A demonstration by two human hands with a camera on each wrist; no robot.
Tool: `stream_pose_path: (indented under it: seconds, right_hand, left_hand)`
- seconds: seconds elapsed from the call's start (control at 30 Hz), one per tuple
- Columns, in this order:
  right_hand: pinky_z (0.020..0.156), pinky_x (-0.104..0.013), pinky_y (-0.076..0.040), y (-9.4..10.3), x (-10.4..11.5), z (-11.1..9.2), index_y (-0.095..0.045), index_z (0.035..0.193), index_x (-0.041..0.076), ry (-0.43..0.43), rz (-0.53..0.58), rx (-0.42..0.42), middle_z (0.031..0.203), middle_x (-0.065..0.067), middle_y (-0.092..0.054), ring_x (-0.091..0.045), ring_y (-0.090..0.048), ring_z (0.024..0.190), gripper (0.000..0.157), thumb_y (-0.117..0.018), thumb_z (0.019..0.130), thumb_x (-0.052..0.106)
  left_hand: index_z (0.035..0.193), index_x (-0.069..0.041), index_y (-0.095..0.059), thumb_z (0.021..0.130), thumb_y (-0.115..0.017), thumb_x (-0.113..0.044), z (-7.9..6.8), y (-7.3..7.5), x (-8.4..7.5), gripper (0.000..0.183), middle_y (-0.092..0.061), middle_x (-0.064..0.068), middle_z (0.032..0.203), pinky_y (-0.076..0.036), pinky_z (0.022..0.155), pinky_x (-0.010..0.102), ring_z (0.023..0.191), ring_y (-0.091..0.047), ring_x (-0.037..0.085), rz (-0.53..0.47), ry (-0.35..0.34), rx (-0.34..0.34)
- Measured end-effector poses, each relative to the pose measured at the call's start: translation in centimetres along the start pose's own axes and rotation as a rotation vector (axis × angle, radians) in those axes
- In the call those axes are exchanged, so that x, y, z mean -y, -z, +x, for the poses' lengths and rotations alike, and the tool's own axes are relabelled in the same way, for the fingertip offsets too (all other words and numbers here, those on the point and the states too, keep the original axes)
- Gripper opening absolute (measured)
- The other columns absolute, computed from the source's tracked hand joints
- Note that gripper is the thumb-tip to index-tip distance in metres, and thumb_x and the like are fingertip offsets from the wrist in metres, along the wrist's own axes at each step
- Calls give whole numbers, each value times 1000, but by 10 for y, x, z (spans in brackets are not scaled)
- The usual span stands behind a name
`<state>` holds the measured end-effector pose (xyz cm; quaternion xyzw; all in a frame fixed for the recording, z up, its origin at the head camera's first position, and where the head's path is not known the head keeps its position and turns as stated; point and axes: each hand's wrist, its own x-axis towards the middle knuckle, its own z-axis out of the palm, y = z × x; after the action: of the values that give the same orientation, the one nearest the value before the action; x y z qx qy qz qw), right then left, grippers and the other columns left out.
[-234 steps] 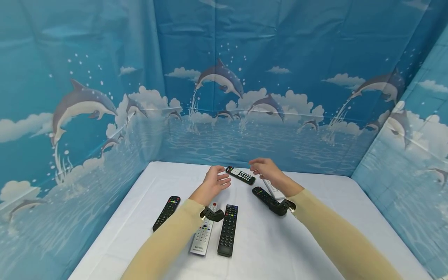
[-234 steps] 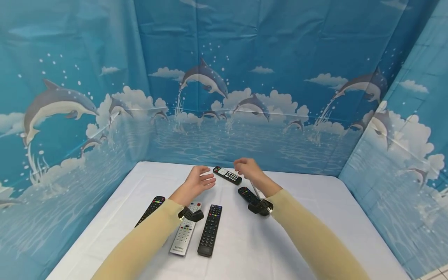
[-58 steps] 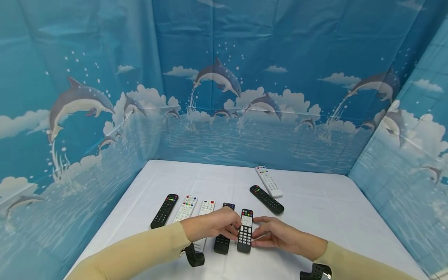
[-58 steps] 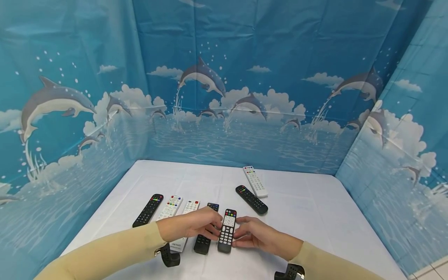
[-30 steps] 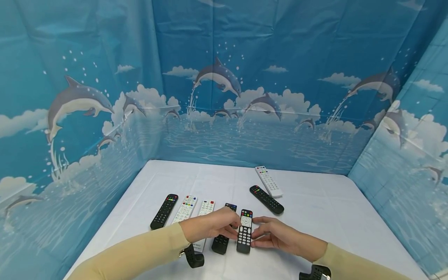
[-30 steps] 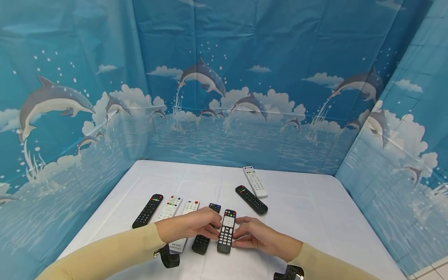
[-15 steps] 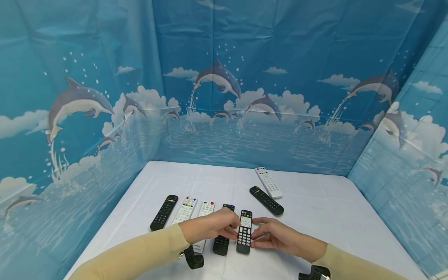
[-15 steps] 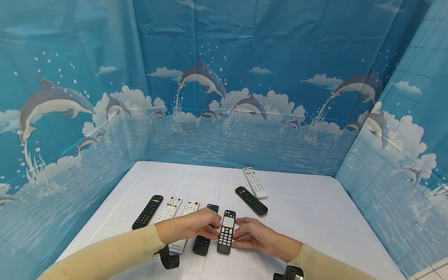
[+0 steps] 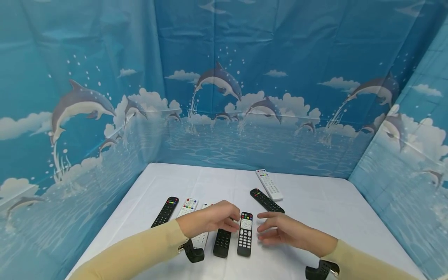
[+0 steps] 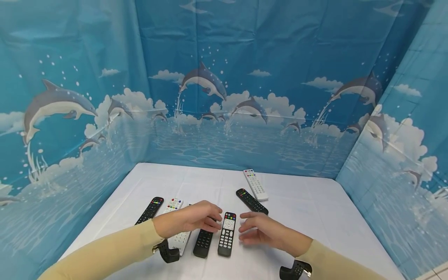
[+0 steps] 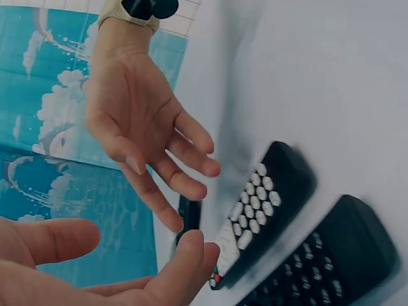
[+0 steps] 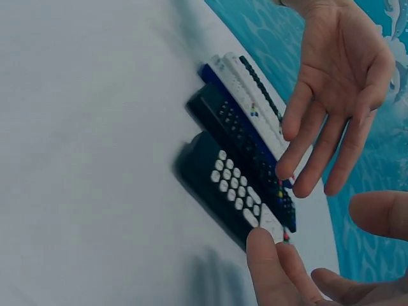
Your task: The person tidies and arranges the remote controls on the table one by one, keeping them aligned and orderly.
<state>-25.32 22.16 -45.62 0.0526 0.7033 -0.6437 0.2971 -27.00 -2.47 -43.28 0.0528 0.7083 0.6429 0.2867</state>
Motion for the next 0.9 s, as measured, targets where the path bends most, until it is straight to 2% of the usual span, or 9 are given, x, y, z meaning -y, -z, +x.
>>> stream_pose_path:
  seconds: [0.17,0.27,0.37,0.53,0.67,0.8,0.9]
  right_hand:
    - [85,-44,-58,17,20,-3,-38,150,-3,76,-71,-68,123,-25,-61,-36,-68,104,67,-65,91,14]
    - [88,-46,-57,30,27,-3,-40,148,-4,114,-93,-106,128,-25,-57,-39,-64,111,62,-63,93,13]
    - [92,-47,-54,46,30,0,-42,147,-5,142,-122,-149,133,-26,-54,-41,-59,117,57,-61,95,12]
    - [101,-53,-47,71,30,5,-42,148,-4,157,-196,-214,139,-27,-50,-45,-49,127,53,-54,100,15]
    - [105,-58,-42,85,27,12,-39,150,-4,122,-222,-265,145,-29,-44,-46,-43,131,55,-51,101,20]
    - [105,-58,-42,92,19,23,-31,150,-9,76,-191,-304,142,-32,-42,-46,-45,129,58,-48,101,19]
    - [102,-56,-46,91,11,30,-31,147,-13,50,-139,-331,134,-33,-48,-43,-54,121,57,-49,101,16]
  left_hand:
    - [142,12,-46,90,-56,-6,10,-8,-14,56,-56,27,125,-58,86,46,107,-65,43,-68,-19,51]
    - [144,12,-42,93,-55,-6,20,-16,-21,55,-53,30,128,-56,91,49,110,-62,45,-174,-10,73]
    - [145,11,-39,92,-56,-4,29,-26,-26,58,-50,33,133,-53,94,52,115,-59,47,-304,9,70]
    - [152,6,-31,91,-57,-3,46,-41,-27,67,-45,37,135,-50,98,54,124,-49,54,-474,29,-3]
    - [150,9,-33,93,-52,-2,62,-53,-27,61,-36,42,140,-43,104,59,131,-36,60,-581,34,-88]
    - [146,15,-29,90,-52,-1,77,-63,-26,63,-23,46,144,-32,109,66,136,-21,65,-684,55,-143]
    - [143,21,-22,86,-55,0,85,-67,-22,68,-18,48,141,-26,110,69,136,-14,66,-755,83,-139]
